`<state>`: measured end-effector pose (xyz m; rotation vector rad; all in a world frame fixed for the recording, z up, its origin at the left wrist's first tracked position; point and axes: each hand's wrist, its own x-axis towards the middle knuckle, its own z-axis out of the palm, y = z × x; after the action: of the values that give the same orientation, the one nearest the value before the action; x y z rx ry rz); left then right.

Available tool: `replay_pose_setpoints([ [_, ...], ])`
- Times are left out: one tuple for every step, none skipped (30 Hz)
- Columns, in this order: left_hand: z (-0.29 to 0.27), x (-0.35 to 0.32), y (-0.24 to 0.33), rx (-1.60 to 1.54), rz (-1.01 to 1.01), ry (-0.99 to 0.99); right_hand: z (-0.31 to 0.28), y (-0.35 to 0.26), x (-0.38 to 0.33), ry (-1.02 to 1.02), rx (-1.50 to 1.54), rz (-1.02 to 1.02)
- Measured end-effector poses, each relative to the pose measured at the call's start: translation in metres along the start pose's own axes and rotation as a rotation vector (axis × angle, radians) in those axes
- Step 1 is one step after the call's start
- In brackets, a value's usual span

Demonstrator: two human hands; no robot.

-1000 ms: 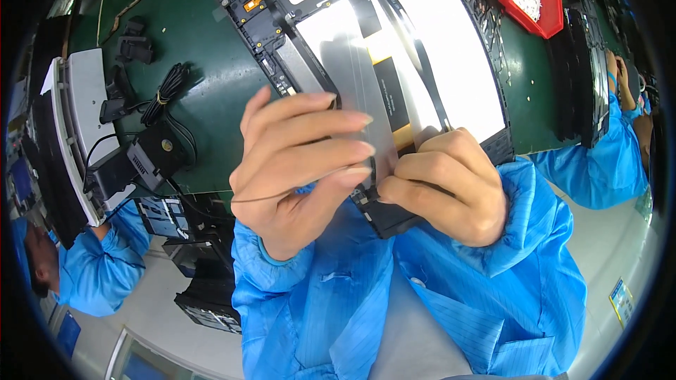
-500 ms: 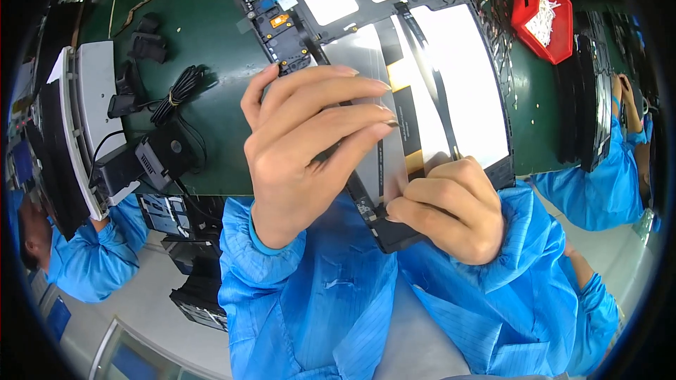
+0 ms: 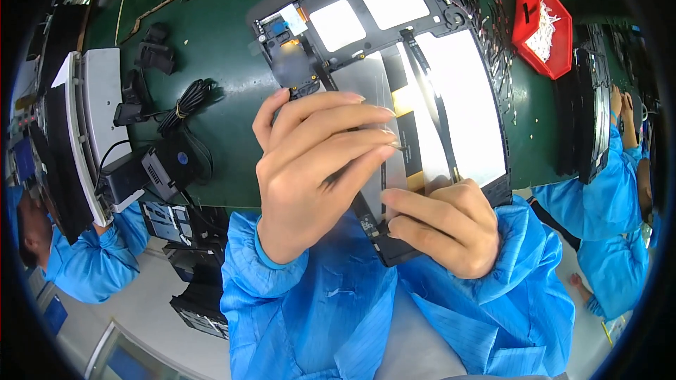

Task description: The person assembles electronic devices by peeling protective film from ribbon cables, adhering the cables onto tablet frames, and stacking the assembled tablet units.

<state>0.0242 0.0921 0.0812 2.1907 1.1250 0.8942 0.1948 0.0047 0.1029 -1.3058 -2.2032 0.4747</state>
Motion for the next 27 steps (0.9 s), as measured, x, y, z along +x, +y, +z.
replay_pose_setpoints([
  [0.000,-0.001,0.001,0.001,0.001,-0.003,0.000,0.000,-0.001,0.002,0.001,0.002],
  [-0.001,-0.001,0.002,0.018,0.002,-0.006,-0.001,0.000,-0.002,-0.008,0.001,-0.005],
  [-0.001,-0.001,0.003,0.034,0.002,-0.010,-0.001,0.000,-0.003,-0.020,0.001,-0.011],
  [-0.002,-0.001,0.004,0.034,0.003,-0.013,-0.001,0.000,-0.004,-0.018,0.002,-0.008],
  [-0.002,0.000,0.004,-0.002,-0.024,-0.011,-0.002,0.000,-0.003,-0.013,0.009,-0.010],
  [-0.001,0.001,0.003,-0.039,-0.052,-0.010,-0.002,0.001,-0.002,-0.009,0.017,-0.010],
  [0.005,0.000,0.002,-0.042,-0.052,-0.015,-0.002,0.002,-0.003,-0.009,0.017,-0.004],
  [0.013,-0.001,-0.002,-0.195,-0.047,0.162,-0.002,0.002,-0.003,-0.010,0.002,-0.010],
  [0.021,-0.003,-0.007,-0.350,-0.045,0.338,-0.001,0.003,-0.002,-0.013,-0.014,-0.014],
  [0.012,-0.011,-0.022,-0.105,0.088,0.241,0.000,0.005,0.000,-0.014,-0.014,-0.004],
  [0.013,-0.022,-0.027,-0.011,0.076,0.277,0.003,0.005,0.004,-0.005,-0.014,-0.019],
  [0.008,-0.031,-0.021,0.045,0.107,0.218,0.000,0.001,0.001,0.022,-0.021,-0.037],
  [0.002,-0.038,-0.014,0.100,0.138,0.160,-0.004,-0.004,-0.001,0.036,-0.026,-0.033],
  [0.005,-0.041,-0.013,0.174,0.122,0.120,-0.005,-0.005,0.003,0.014,-0.053,-0.040],
  [0.006,-0.043,-0.012,0.235,0.091,0.071,-0.005,-0.006,0.006,-0.007,-0.080,-0.048],
  [0.007,-0.039,-0.013,0.215,0.079,0.077,-0.006,-0.006,0.008,-0.009,-0.081,-0.041],
  [0.009,-0.034,-0.015,0.195,0.066,0.085,-0.005,-0.005,0.008,-0.019,-0.026,-0.035],
  [0.009,-0.028,-0.016,0.191,0.068,0.083,-0.006,-0.005,0.010,-0.026,0.030,-0.031],
  [0.007,-0.019,-0.017,0.194,0.074,0.092,-0.011,-0.004,0.011,-0.024,0.028,-0.029],
  [0.010,-0.012,-0.017,0.188,0.085,0.100,-0.020,-0.002,0.010,-0.046,0.114,-0.037],
  [0.011,-0.006,-0.020,0.181,0.093,0.099,-0.028,0.000,0.010,-0.066,0.200,-0.045],
  [0.011,-0.001,-0.024,0.221,0.109,0.088,-0.031,0.002,0.011,-0.041,0.203,-0.059],
  [0.008,-0.009,-0.029,0.291,0.102,0.081,-0.028,0.002,0.014,-0.045,0.223,-0.077],
  [0.009,-0.006,-0.028,0.261,0.094,0.065,-0.038,-0.001,0.019,-0.138,0.125,-0.006],
  [0.009,-0.002,-0.026,0.250,0.098,0.057,-0.042,-0.002,0.024,-0.232,0.029,0.066],
  [0.006,-0.001,-0.021,0.285,0.086,0.049,-0.034,0.001,0.025,-0.164,-0.034,0.030],
  [0.003,-0.001,-0.018,0.321,0.073,0.042,-0.031,-0.001,0.023,-0.163,-0.032,0.035],
])
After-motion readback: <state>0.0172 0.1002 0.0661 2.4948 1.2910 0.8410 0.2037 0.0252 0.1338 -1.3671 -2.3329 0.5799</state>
